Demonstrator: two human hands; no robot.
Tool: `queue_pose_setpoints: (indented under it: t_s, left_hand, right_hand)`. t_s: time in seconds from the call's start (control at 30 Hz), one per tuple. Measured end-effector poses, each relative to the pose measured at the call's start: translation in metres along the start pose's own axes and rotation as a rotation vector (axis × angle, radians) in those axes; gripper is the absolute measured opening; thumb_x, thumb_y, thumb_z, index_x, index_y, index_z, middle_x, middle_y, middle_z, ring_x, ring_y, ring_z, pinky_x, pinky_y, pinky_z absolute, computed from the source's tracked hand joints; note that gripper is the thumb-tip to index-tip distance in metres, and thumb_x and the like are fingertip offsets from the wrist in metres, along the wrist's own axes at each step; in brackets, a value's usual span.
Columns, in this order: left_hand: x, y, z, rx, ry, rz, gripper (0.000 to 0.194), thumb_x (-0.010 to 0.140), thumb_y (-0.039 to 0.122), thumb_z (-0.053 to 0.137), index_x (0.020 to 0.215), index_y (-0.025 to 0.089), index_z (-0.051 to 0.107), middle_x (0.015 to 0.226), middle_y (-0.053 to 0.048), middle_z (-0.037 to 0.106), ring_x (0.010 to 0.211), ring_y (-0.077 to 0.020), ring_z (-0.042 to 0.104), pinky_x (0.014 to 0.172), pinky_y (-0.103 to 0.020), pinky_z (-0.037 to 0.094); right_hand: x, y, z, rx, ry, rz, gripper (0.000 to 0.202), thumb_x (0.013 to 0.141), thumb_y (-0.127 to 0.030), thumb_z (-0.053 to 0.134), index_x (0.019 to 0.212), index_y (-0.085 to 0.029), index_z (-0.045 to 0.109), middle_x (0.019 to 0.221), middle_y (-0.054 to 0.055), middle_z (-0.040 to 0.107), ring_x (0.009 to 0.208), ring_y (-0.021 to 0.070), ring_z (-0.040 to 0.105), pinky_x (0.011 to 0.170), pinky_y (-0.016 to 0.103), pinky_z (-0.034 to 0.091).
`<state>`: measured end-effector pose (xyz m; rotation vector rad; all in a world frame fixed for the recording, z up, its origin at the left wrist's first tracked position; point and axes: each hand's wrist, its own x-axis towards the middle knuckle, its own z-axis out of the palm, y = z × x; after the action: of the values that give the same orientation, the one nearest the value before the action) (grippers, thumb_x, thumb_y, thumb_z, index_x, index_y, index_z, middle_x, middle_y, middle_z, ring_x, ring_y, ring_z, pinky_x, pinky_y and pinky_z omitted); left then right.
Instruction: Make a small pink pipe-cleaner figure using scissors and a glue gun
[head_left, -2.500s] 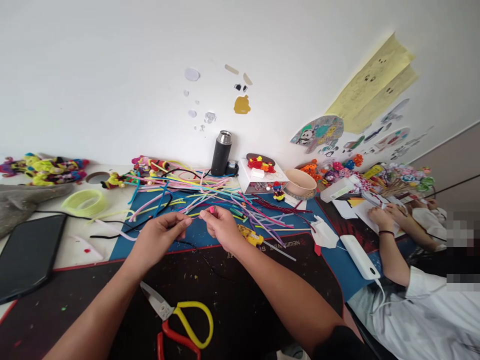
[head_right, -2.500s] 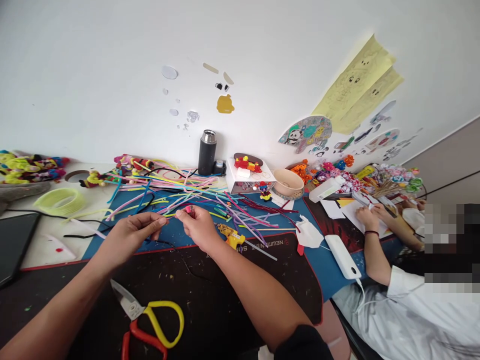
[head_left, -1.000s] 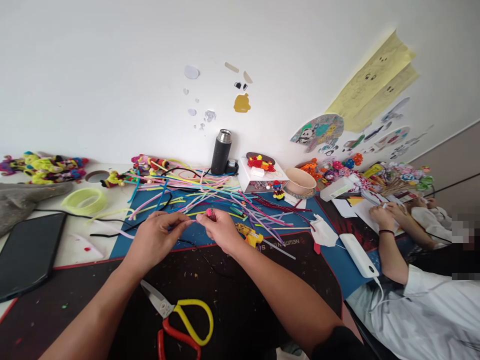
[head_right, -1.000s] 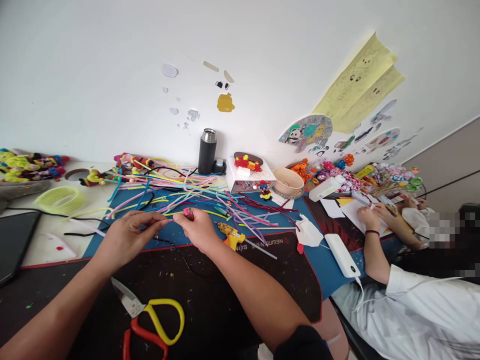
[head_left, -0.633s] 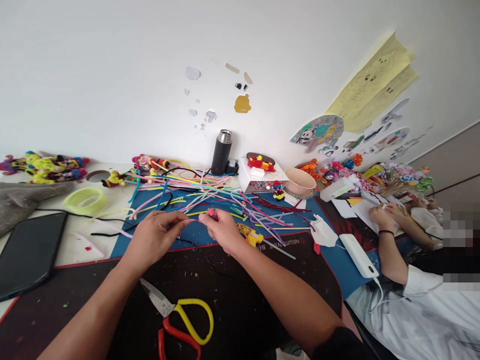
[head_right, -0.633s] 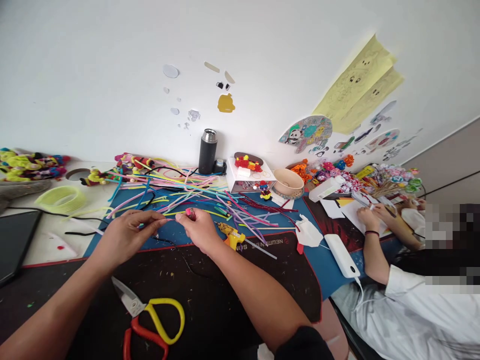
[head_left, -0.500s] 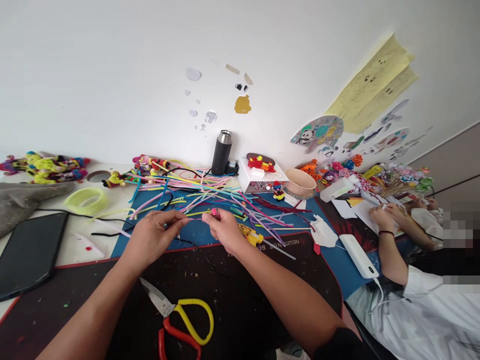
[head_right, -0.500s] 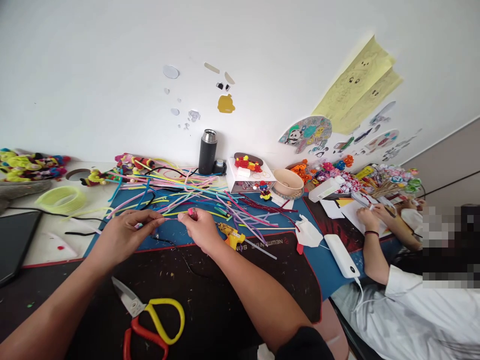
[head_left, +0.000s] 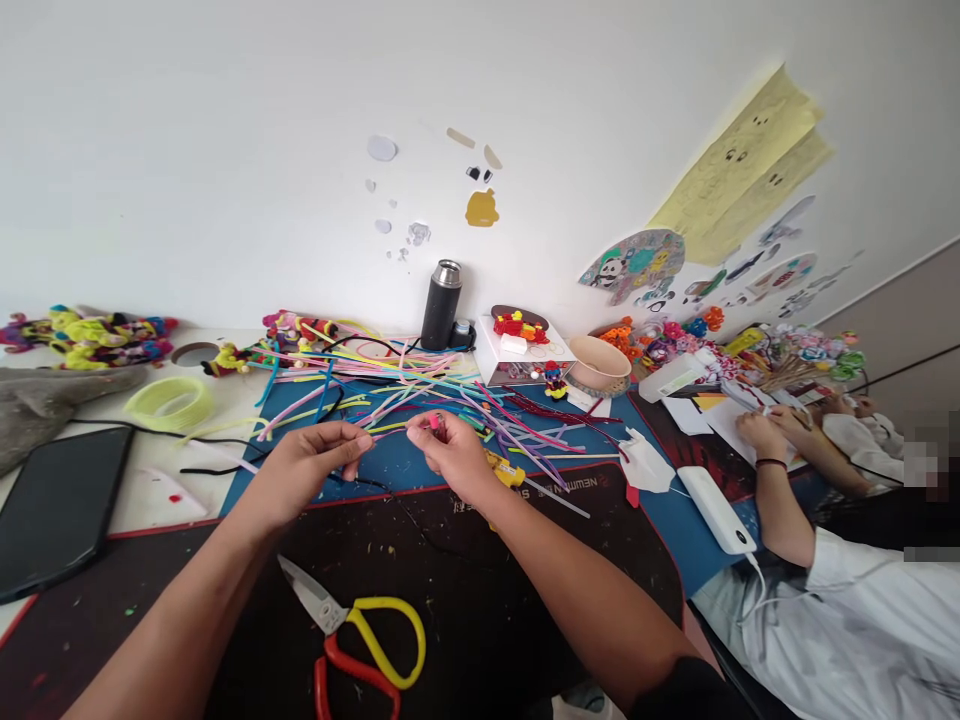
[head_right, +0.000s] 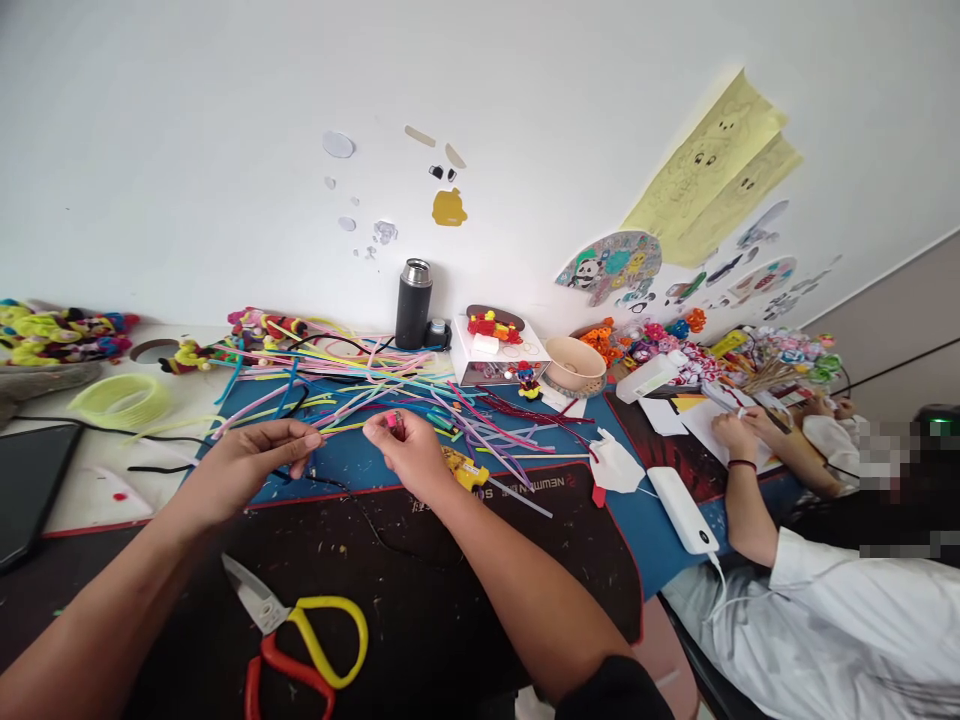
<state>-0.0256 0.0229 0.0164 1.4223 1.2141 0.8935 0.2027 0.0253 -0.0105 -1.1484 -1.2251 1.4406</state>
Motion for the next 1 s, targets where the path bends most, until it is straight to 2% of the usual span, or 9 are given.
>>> queue_pose_setpoints:
  t_s: [0.13,0.3,0.5,0.67,1.0]
  left_hand:
    - [0.001,-0.002,0.001,-0.049,-0.044,-0.017,0.053,0.075,0.074,0.083,0.061,0.024,0.069,0.056,-0.002,0.064,0.058,-0.0201,0.056,0.062,-0.033,0.049]
    - [0.004,-0.009,0.001,-0.095,-0.065,-0.039,0.049,0.076,0.070,0.084,0.062,0.024,0.071,0.056,-0.001,0.064,0.058,-0.0186,0.056,0.064,-0.032,0.049]
    - [0.005,-0.017,-0.002,-0.123,-0.053,-0.064,0.045,0.075,0.065,0.085,0.064,0.023,0.074,0.054,0.000,0.063,0.056,-0.0177,0.054,0.063,-0.031,0.048]
    - [0.006,-0.021,-0.003,-0.098,-0.076,-0.067,0.046,0.077,0.066,0.083,0.062,0.023,0.073,0.054,-0.001,0.062,0.057,-0.0179,0.055,0.063,-0.031,0.048]
    - [0.007,-0.026,-0.005,-0.070,-0.114,-0.077,0.043,0.077,0.065,0.083,0.072,0.023,0.078,0.055,0.000,0.063,0.056,-0.0182,0.056,0.060,-0.030,0.048]
  right_hand:
    - [-0.001,-0.002,0.008,-0.113,-0.050,-0.041,0.042,0.087,-0.057,0.081,0.110,-0.022,0.075,0.065,-0.009,0.045,0.055,0.0119,0.039,0.054,0.026,0.031]
    - [0.001,-0.003,0.012,-0.165,-0.051,-0.063,0.039,0.088,-0.060,0.079,0.096,-0.022,0.072,0.066,-0.007,0.049,0.059,0.0129,0.040,0.057,0.027,0.033]
    - [-0.002,-0.004,0.010,-0.203,-0.098,-0.103,0.032,0.091,-0.053,0.076,0.091,-0.021,0.074,0.070,-0.005,0.052,0.063,0.0140,0.044,0.061,0.028,0.034]
    - [-0.006,-0.003,0.007,-0.239,-0.097,-0.127,0.031,0.091,-0.051,0.077,0.090,-0.020,0.076,0.078,-0.002,0.061,0.070,0.0153,0.049,0.067,0.029,0.038]
    - [-0.009,-0.004,0.002,-0.302,-0.107,-0.120,0.032,0.093,-0.052,0.075,0.094,-0.021,0.079,0.080,-0.001,0.063,0.073,0.0172,0.053,0.069,0.030,0.041]
